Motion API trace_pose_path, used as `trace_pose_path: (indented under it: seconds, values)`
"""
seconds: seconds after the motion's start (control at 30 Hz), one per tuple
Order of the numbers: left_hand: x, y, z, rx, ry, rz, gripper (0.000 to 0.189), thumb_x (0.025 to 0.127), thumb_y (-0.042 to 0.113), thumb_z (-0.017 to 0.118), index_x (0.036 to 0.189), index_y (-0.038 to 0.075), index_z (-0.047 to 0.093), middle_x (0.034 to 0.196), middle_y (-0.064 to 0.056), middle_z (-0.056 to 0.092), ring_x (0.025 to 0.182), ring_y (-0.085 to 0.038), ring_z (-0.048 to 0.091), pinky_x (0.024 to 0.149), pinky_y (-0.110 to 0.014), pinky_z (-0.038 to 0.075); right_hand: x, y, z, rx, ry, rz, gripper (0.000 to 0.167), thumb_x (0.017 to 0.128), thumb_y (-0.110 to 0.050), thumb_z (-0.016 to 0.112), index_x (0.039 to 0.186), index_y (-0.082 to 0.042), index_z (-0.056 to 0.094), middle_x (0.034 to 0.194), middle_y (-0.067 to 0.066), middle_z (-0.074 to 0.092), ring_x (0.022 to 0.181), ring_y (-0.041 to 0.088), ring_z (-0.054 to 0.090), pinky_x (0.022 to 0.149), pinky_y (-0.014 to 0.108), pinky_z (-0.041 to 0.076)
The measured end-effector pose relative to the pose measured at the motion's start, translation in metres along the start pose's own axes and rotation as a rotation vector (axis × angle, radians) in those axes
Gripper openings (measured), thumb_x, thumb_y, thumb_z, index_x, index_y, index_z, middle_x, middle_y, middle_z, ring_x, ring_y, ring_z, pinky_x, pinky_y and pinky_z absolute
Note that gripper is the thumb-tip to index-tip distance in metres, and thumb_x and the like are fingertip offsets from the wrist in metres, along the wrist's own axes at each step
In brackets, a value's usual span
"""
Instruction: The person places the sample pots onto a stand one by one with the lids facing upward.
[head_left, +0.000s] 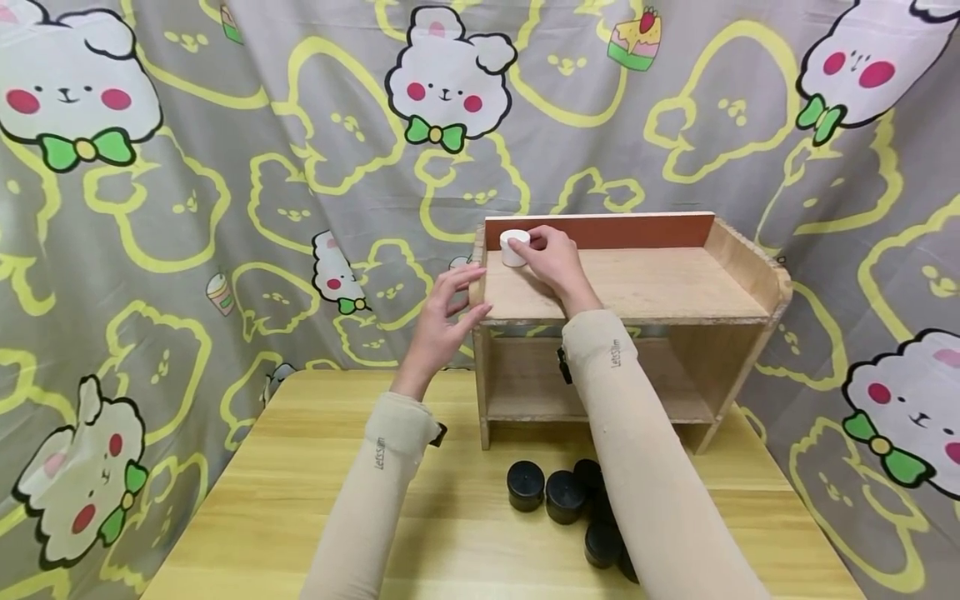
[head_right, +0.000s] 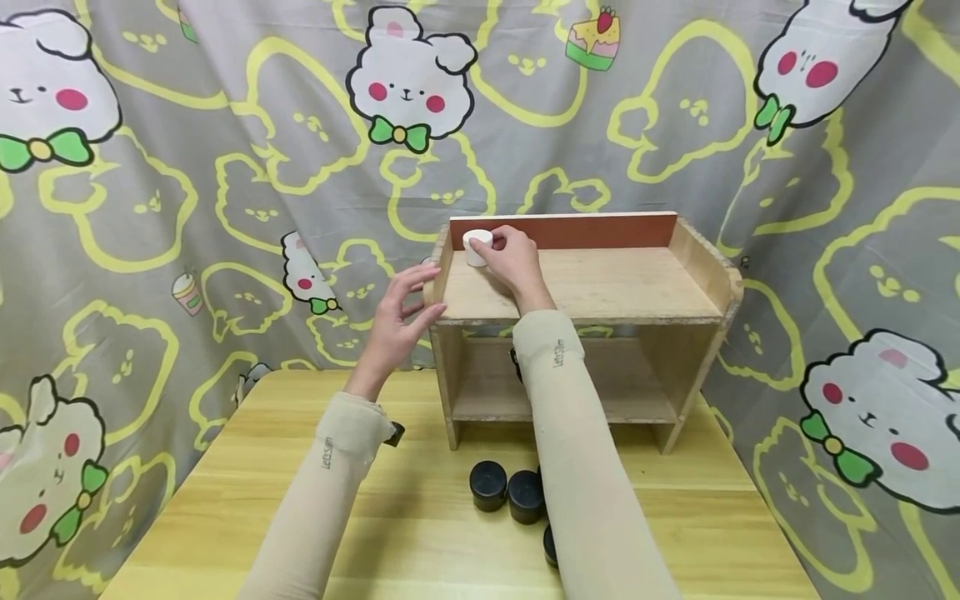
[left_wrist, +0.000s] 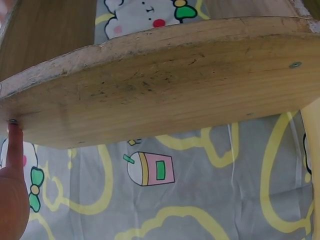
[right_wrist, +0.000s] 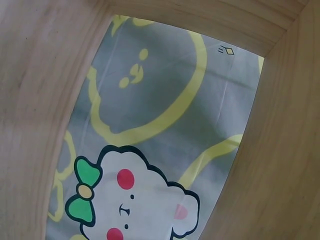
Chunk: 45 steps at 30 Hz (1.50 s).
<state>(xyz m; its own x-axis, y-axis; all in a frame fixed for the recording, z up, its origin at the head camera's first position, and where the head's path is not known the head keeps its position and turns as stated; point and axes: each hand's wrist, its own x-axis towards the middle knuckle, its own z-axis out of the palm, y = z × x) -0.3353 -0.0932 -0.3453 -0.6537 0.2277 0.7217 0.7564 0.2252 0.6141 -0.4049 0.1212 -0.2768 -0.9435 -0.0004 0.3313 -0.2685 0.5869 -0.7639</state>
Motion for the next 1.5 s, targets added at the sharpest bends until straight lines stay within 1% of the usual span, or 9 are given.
trace_pose_path:
  seconds: [0.2, 0.37, 0.47, 0.6, 0.7, 0.97, 1.17, 1.33, 1.5]
  values:
    - [-0.002, 0.000, 0.000, 0.003, -0.001, -0.001, 0.049, 0.096, 0.012, 0.074, 0.143, 0.016, 0.059, 0.154, -0.001, 0.049, 0.132, -0.028, 0.056, 0.106, -0.046, 0.056, -0.001, 0.000, 0.001, -0.005, 0.007, -0.004, 0.055, 0.099, -0.046, 0.067, 0.132, -0.003, 0.064, 0.124, 0.017, 0.069, 0.118, 0.031, 0.062, 0.106, 0.045, 0.049]
    - [-0.004, 0.000, 0.000, 0.005, 0.006, -0.001, 0.048, 0.096, 0.012, 0.074, 0.142, 0.016, 0.060, 0.153, -0.001, 0.050, 0.130, -0.028, 0.058, 0.104, -0.045, 0.057, -0.003, 0.000, 0.002, 0.002, -0.002, 0.003, 0.056, 0.099, -0.046, 0.068, 0.134, -0.003, 0.063, 0.125, 0.017, 0.070, 0.120, 0.031, 0.062, 0.108, 0.045, 0.048]
    - [-0.006, 0.000, 0.000, 0.000, 0.010, 0.007, 0.048, 0.096, 0.011, 0.075, 0.141, 0.016, 0.061, 0.153, -0.002, 0.050, 0.130, -0.029, 0.058, 0.104, -0.047, 0.057, -0.004, 0.001, 0.003, 0.007, 0.001, 0.008, 0.056, 0.099, -0.046, 0.067, 0.135, -0.003, 0.063, 0.126, 0.017, 0.070, 0.122, 0.031, 0.062, 0.110, 0.045, 0.048]
    - [-0.007, 0.000, 0.000, -0.006, 0.028, 0.025, 0.047, 0.095, 0.011, 0.075, 0.141, 0.015, 0.061, 0.152, -0.003, 0.051, 0.129, -0.030, 0.058, 0.103, -0.049, 0.057, -0.006, -0.001, 0.005, 0.016, 0.007, -0.008, 0.055, 0.100, -0.045, 0.066, 0.135, -0.003, 0.062, 0.127, 0.018, 0.069, 0.122, 0.032, 0.061, 0.110, 0.045, 0.047]
    - [-0.008, 0.001, 0.000, 0.002, 0.037, 0.032, 0.046, 0.096, 0.012, 0.074, 0.140, 0.015, 0.061, 0.152, -0.002, 0.051, 0.129, -0.028, 0.058, 0.102, -0.047, 0.058, -0.006, -0.002, 0.005, 0.030, 0.009, -0.017, 0.055, 0.100, -0.045, 0.066, 0.135, -0.002, 0.063, 0.127, 0.018, 0.069, 0.122, 0.031, 0.062, 0.109, 0.045, 0.048]
    - [-0.008, 0.000, 0.001, 0.005, 0.052, 0.037, 0.045, 0.096, 0.013, 0.075, 0.139, 0.016, 0.062, 0.152, -0.002, 0.052, 0.128, -0.027, 0.059, 0.101, -0.048, 0.059, -0.008, -0.003, 0.003, 0.037, 0.010, -0.008, 0.056, 0.100, -0.047, 0.066, 0.136, -0.003, 0.062, 0.127, 0.018, 0.070, 0.122, 0.031, 0.062, 0.110, 0.045, 0.048]
    - [-0.007, 0.000, 0.004, 0.006, 0.051, 0.045, 0.046, 0.096, 0.014, 0.075, 0.140, 0.014, 0.062, 0.152, -0.002, 0.051, 0.128, -0.027, 0.059, 0.101, -0.046, 0.059, -0.010, -0.005, -0.002, 0.050, 0.031, -0.009, 0.056, 0.100, -0.046, 0.066, 0.137, -0.004, 0.062, 0.128, 0.018, 0.069, 0.124, 0.032, 0.060, 0.111, 0.046, 0.047]
    - [-0.006, 0.001, 0.006, 0.000, 0.051, 0.038, 0.046, 0.096, 0.014, 0.075, 0.140, 0.014, 0.062, 0.153, -0.002, 0.051, 0.128, -0.027, 0.059, 0.101, -0.045, 0.059, -0.013, -0.008, -0.010, 0.061, 0.043, -0.052, 0.057, 0.099, -0.045, 0.067, 0.139, -0.004, 0.061, 0.130, 0.018, 0.068, 0.125, 0.031, 0.061, 0.110, 0.045, 0.048]
    - [-0.007, 0.002, 0.004, 0.002, 0.051, 0.040, 0.045, 0.096, 0.011, 0.074, 0.139, 0.012, 0.061, 0.152, -0.003, 0.051, 0.128, -0.028, 0.059, 0.101, -0.046, 0.059, -0.022, -0.017, -0.023, 0.078, 0.009, -0.104, 0.058, 0.098, -0.045, 0.068, 0.142, -0.007, 0.060, 0.132, 0.016, 0.066, 0.125, 0.028, 0.060, 0.111, 0.043, 0.048]
